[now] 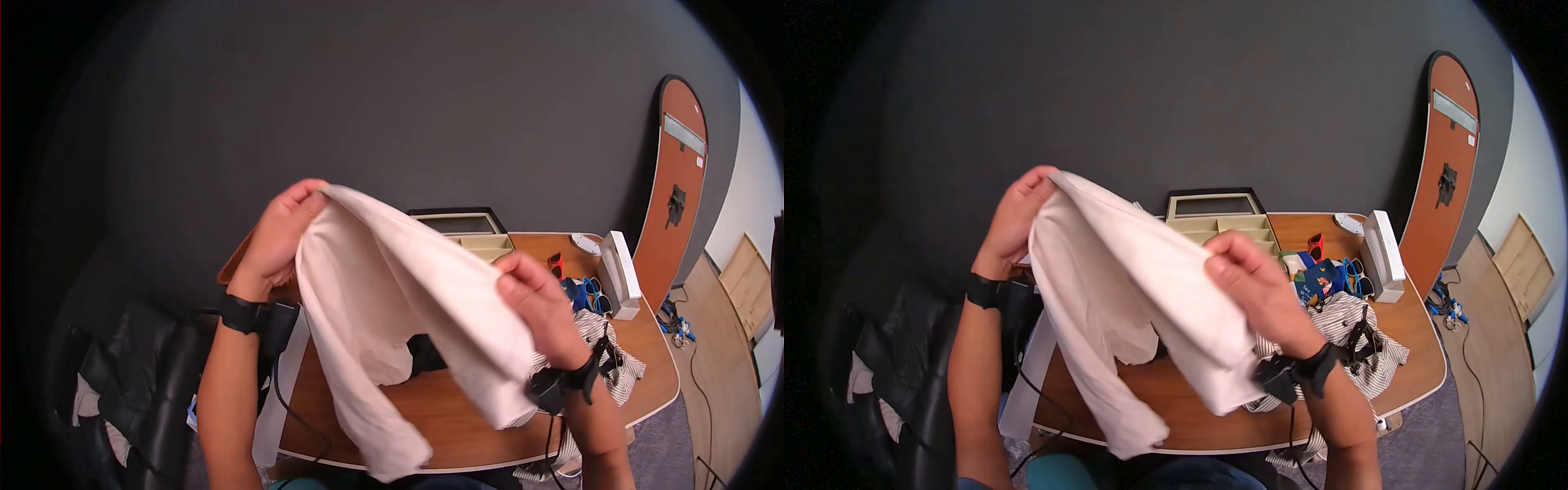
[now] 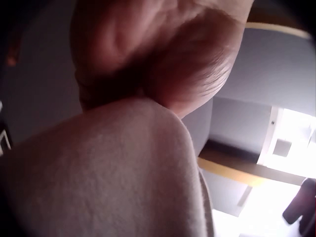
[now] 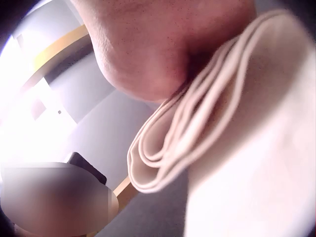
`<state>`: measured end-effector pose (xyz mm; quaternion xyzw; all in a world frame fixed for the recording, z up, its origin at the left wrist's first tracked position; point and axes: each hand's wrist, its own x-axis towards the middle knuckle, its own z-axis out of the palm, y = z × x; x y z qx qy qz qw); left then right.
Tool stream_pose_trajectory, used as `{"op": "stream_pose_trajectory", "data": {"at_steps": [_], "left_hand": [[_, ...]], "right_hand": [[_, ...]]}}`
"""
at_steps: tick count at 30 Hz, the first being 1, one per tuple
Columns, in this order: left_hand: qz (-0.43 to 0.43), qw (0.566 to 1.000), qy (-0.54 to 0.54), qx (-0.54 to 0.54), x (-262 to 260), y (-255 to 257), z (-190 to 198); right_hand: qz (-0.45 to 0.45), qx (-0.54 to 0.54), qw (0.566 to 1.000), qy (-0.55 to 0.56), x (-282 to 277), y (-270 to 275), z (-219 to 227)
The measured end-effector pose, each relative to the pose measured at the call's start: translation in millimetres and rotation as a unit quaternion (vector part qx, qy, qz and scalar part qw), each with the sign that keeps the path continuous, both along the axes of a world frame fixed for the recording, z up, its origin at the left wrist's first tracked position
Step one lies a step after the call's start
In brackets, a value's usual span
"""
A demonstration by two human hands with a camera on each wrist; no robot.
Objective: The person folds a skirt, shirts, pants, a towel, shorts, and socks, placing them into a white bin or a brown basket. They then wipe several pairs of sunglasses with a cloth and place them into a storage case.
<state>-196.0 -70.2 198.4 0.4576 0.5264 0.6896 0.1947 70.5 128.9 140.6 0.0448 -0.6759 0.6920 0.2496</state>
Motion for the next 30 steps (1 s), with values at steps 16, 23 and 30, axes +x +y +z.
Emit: {"op": "stream_pose_trajectory", "data": {"at_steps": [16,23,30], "left_hand": [[-0.158,0.835,0.268,-0.454,22,-23,-218],[-0.12,0.849,0.142,-0.494,21,-78,-212],[0.046,0.96,0.084,-0.262,18,-175,-54]], "right_hand": [[-0.056,-0.115,0.989,0.078,55,48,23],[-0.115,-0.095,0.985,0.086,98,65,13],[-0.267,0.005,0.958,0.108,196,109,-3]]}}
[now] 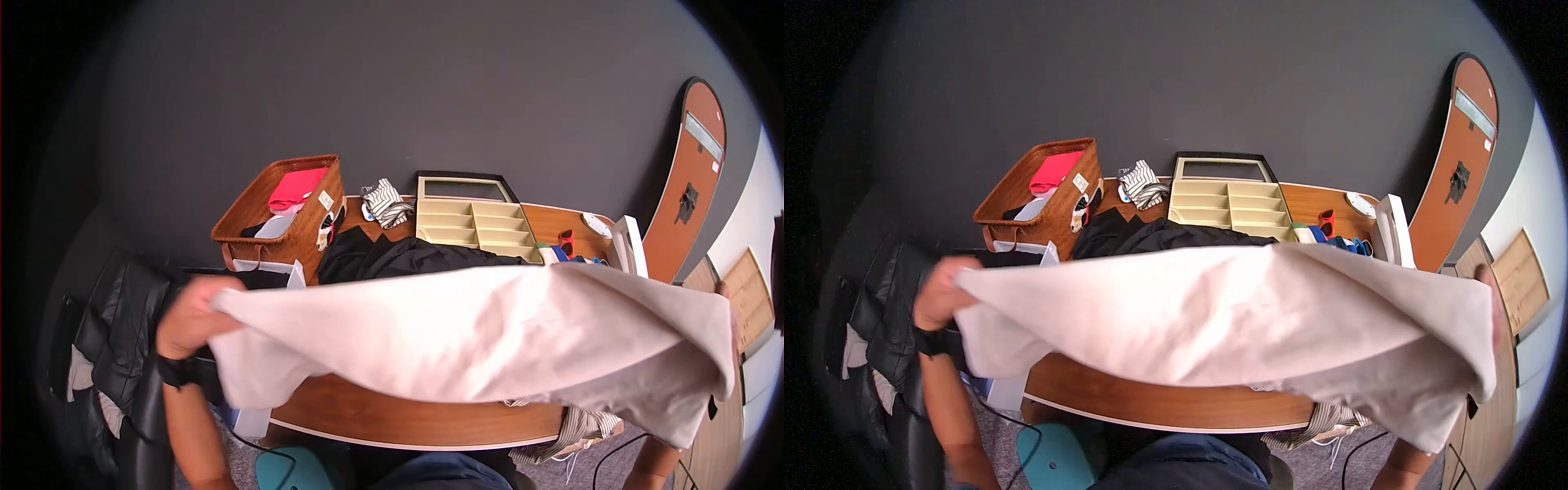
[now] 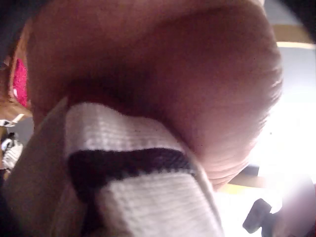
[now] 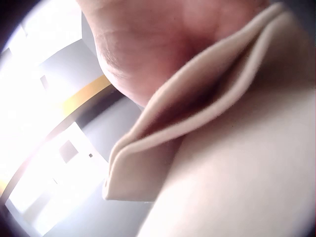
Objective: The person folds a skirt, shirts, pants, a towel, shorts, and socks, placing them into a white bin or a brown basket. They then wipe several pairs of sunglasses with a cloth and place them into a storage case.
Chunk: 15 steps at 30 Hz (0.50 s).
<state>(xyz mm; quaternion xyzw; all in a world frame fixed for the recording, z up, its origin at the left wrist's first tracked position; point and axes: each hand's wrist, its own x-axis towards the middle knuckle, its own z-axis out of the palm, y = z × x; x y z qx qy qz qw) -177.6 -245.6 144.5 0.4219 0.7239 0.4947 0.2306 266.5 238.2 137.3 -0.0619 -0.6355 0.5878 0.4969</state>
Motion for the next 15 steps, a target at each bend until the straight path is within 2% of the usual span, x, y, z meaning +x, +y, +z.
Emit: {"op": "stream_pose_trajectory", "data": {"at_steps": [3,5,7,8,9,11,13,15], "left_hand": [[0.022,0.997,0.04,0.059,-17,-34,43],[-0.01,0.993,0.057,0.106,-24,-35,60],[-0.07,0.996,0.052,0.026,-20,-12,81],[-0.065,0.996,0.05,-0.023,-18,4,80],[-0.06,0.994,0.048,-0.073,-20,20,74],[-0.099,0.968,0.135,-0.188,-31,57,42],[-0.128,0.946,0.158,-0.251,-47,91,-17],[-0.123,0.935,0.17,-0.287,-60,117,-86]], "right_hand": [[-0.051,-0.014,0.998,-0.027,44,29,-9],[-0.072,-0.039,0.995,-0.064,62,52,-22],[-0.088,-0.074,0.986,-0.118,74,76,-45],[-0.088,-0.092,0.98,-0.15,76,89,-59],[-0.08,-0.108,0.973,-0.187,77,100,-75],[-0.037,-0.14,0.953,-0.267,62,109,-110],[0.049,-0.154,0.921,-0.354,37,104,-145],[0.158,-0.125,0.894,-0.399,5,80,-161]]}}
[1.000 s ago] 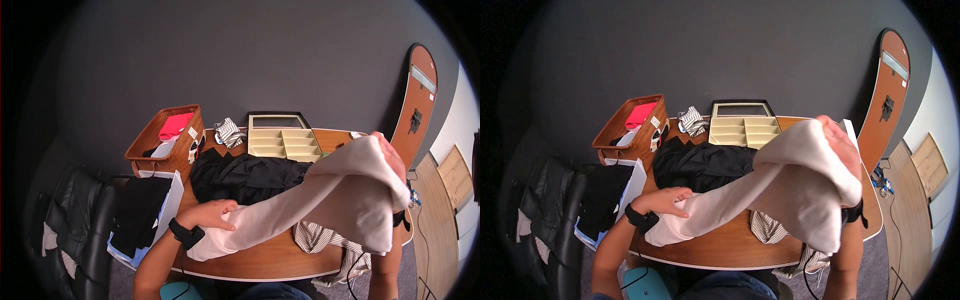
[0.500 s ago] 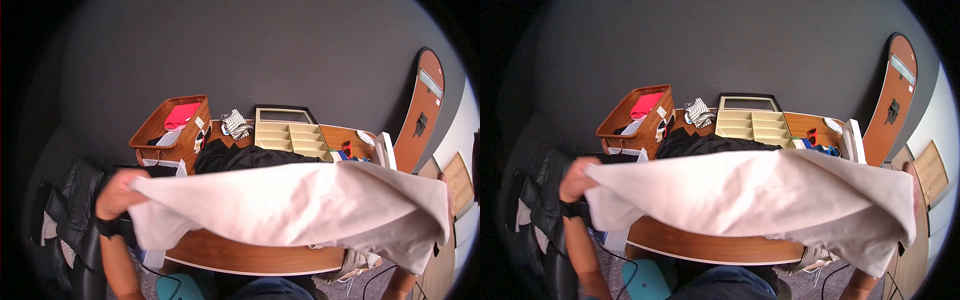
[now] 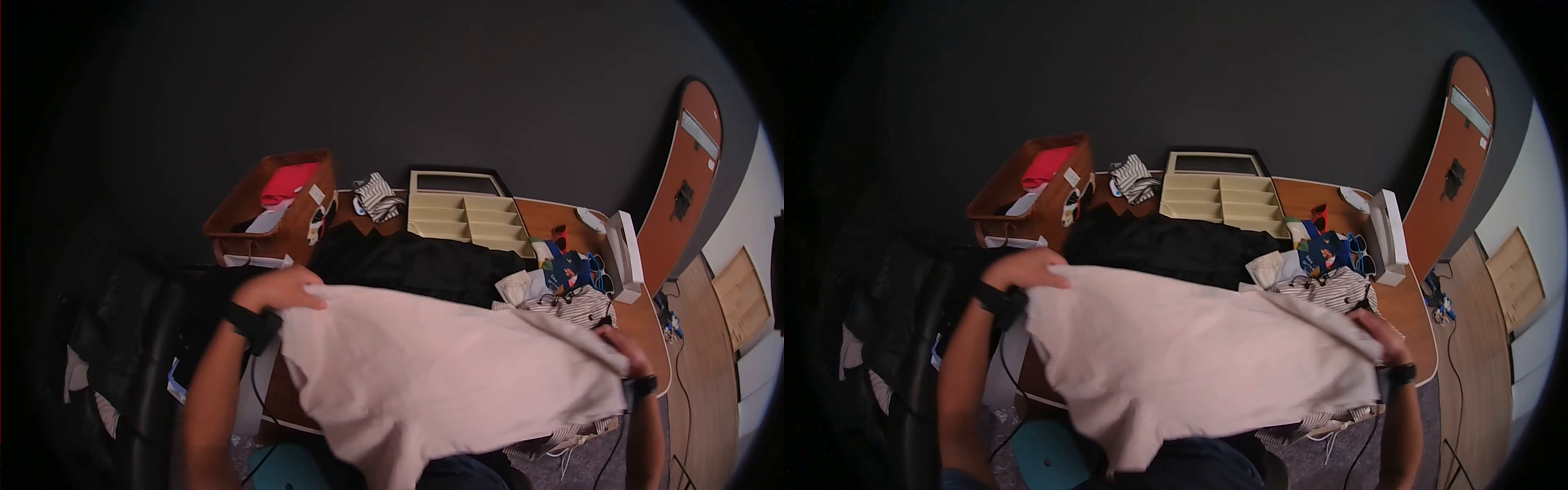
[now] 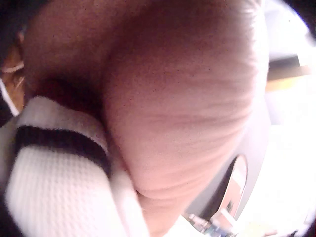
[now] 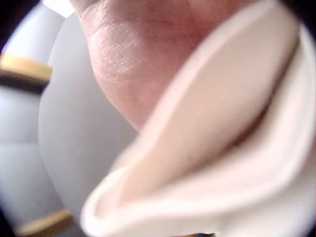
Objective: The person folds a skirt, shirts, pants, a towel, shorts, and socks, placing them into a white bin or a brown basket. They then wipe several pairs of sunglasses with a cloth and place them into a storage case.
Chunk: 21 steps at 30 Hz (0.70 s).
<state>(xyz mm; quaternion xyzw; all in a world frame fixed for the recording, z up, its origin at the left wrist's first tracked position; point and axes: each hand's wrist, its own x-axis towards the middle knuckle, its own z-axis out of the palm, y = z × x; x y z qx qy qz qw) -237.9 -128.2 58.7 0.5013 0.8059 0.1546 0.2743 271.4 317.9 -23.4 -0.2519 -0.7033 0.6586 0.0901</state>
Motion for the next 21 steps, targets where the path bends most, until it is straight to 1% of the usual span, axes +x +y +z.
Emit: {"op": "stream_pose_trajectory", "data": {"at_steps": [1,2,3,4,5,6,8,9,10,12,13,14,16,17,18,19,20,21], "left_hand": [[-0.032,0.999,0.042,-0.007,-11,9,-40],[-0.068,0.994,0.083,-0.01,-22,16,-73],[-0.082,0.991,0.106,0.006,-29,20,-93],[-0.098,0.987,0.128,0.02,-33,24,-107],[-0.071,0.989,0.13,0.025,-28,26,-103],[-0.04,0.991,0.13,-0.02,-28,28,-100],[-0.034,0.989,0.139,-0.024,-24,28,-91],[-0.028,0.99,0.136,-0.033,-25,28,-90],[-0.031,0.99,0.135,-0.034,-28,26,-90],[0.008,0.99,0.143,-0.01,-26,23,-86],[0.031,0.988,0.151,-0.006,-24,21,-85],[0.03,0.989,0.148,-0.008,-20,22,-85],[0.045,0.983,0.179,-0.003,-13,23,-87],[0.044,0.983,0.178,-0.002,-4,24,-86],[0.046,0.961,0.262,0.069,10,23,-84],[0.047,0.927,0.343,0.141,24,22,-81],[0.045,0.929,0.341,0.138,37,20,-77],[0.036,0.933,0.31,0.179,51,18,-73]], "right_hand": [[-0.028,-0.045,0.998,-0.016,-9,-7,-17],[-0.06,-0.087,0.994,-0.032,-12,-13,-27],[-0.008,0.008,0.999,-0.053,-15,-26,-15],[0.045,0.098,0.991,-0.077,-20,-39,-1],[0.06,0.226,0.967,-0.101,-23,-47,4],[0.054,0.334,0.936,-0.092,-26,-61,7],[0.069,0.432,0.883,-0.17,-36,-78,19],[0.04,0.398,0.881,-0.251,-43,-88,30],[0.039,0.396,0.882,-0.254,-44,-89,27],[0.07,0.509,0.836,-0.192,-43,-92,18],[0.077,0.54,0.818,-0.182,-43,-96,18],[0.079,0.538,0.819,-0.185,-44,-103,18],[0.039,0.622,0.762,-0.173,-50,-116,19],[0.022,0.646,0.749,-0.148,-52,-123,15],[0.021,0.645,0.749,-0.15,-50,-124,8],[0.034,0.651,0.738,-0.173,-49,-124,0],[0.048,0.656,0.727,-0.196,-48,-124,-8],[0.01,0.664,0.728,-0.171,-49,-124,-12]]}}
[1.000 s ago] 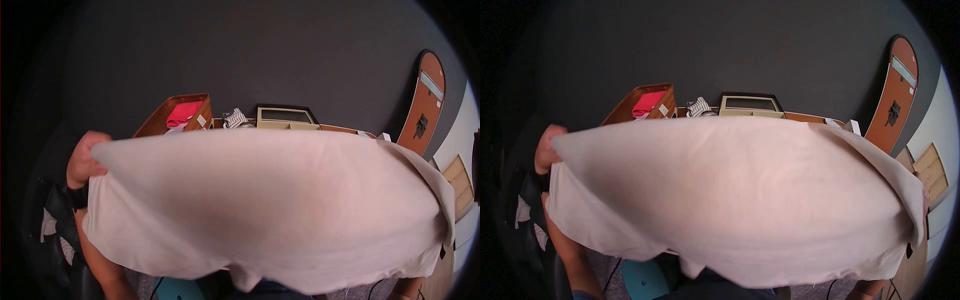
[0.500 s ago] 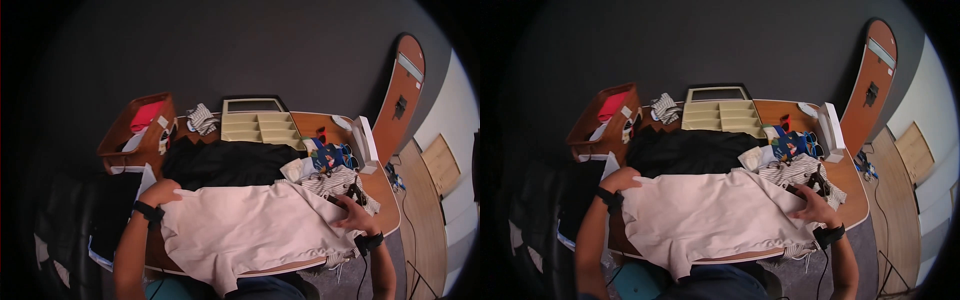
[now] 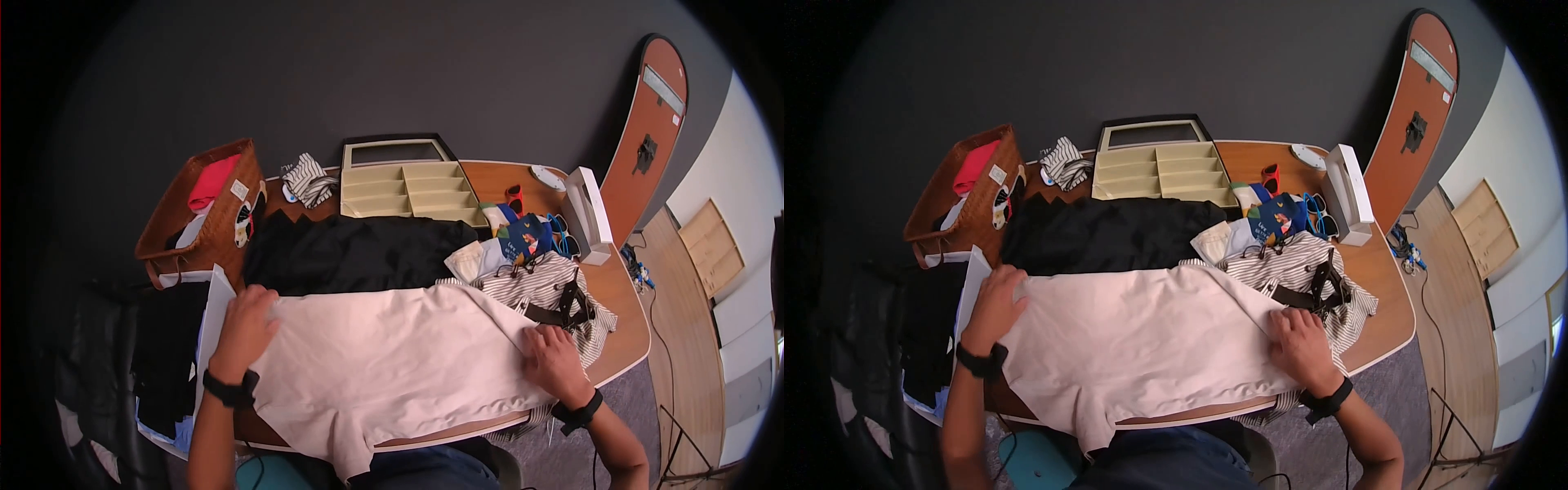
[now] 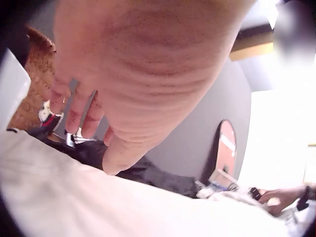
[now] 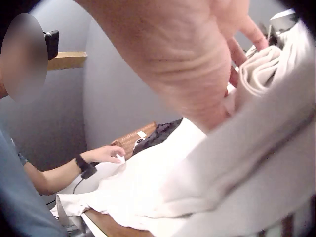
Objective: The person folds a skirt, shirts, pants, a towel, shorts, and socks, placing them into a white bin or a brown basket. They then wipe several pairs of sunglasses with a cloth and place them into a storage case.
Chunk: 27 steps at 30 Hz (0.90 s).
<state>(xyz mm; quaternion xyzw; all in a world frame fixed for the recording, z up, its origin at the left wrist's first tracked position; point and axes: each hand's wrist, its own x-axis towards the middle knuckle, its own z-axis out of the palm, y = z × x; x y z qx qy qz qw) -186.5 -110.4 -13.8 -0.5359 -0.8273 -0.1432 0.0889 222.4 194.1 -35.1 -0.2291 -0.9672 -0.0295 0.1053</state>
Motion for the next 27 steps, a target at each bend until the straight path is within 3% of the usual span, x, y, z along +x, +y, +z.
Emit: {"op": "stream_pose_trajectory", "data": {"at_steps": [3,5,6,7,10,11,13,14,16,17,18,20,23,27], "left_hand": [[-0.025,0.986,-0.161,0.035,51,-15,0],[-0.008,0.945,-0.328,0.007,85,-32,-6],[-0.036,0.939,-0.342,-0.019,101,-38,-8],[-0.062,0.932,-0.355,-0.046,114,-43,-9],[-0.085,0.926,-0.363,-0.056,141,-61,-24],[-0.078,0.929,-0.356,-0.068,147,-66,-25],[-0.046,0.922,-0.377,-0.076,159,-78,-32],[-0.036,0.922,-0.378,-0.073,165,-81,-35],[-0.064,0.953,-0.295,-0.012,181,-88,-39],[-0.061,0.954,-0.294,-0.016,189,-91,-40],[-0.037,0.963,-0.266,-0.024,196,-91,-41],[0.002,0.974,-0.227,-0.008,210,-88,-47],[0.009,0.984,-0.176,-0.009,215,-98,-71],[0.033,0.971,-0.208,0.111,201,-116,-60]], "right_hand": [[-0.029,-0.062,0.997,-0.019,6,20,1],[0.014,-0.096,0.992,0.08,10,38,10],[-0.058,-0.181,0.98,0.061,9,43,27],[-0.047,-0.27,0.955,0.111,9,52,41],[-0.07,-0.228,0.963,0.128,1,87,45],[-0.123,-0.208,0.966,0.09,-6,89,46],[-0.042,0.019,0.997,0.056,-17,74,45],[-0.024,0.022,0.997,0.064,-26,59,51],[0.015,-0.083,0.991,0.1,-45,16,56],[0.064,-0.214,0.965,0.137,-55,-12,51],[0.122,-0.26,0.953,0.092,-64,-49,52],[0.334,-0.335,0.881,0.007,-78,-93,10],[0.428,-0.368,0.826,-0.003,-106,-164,-16],[0.441,-0.302,0.845,0.03,-114,-198,-35]]}}
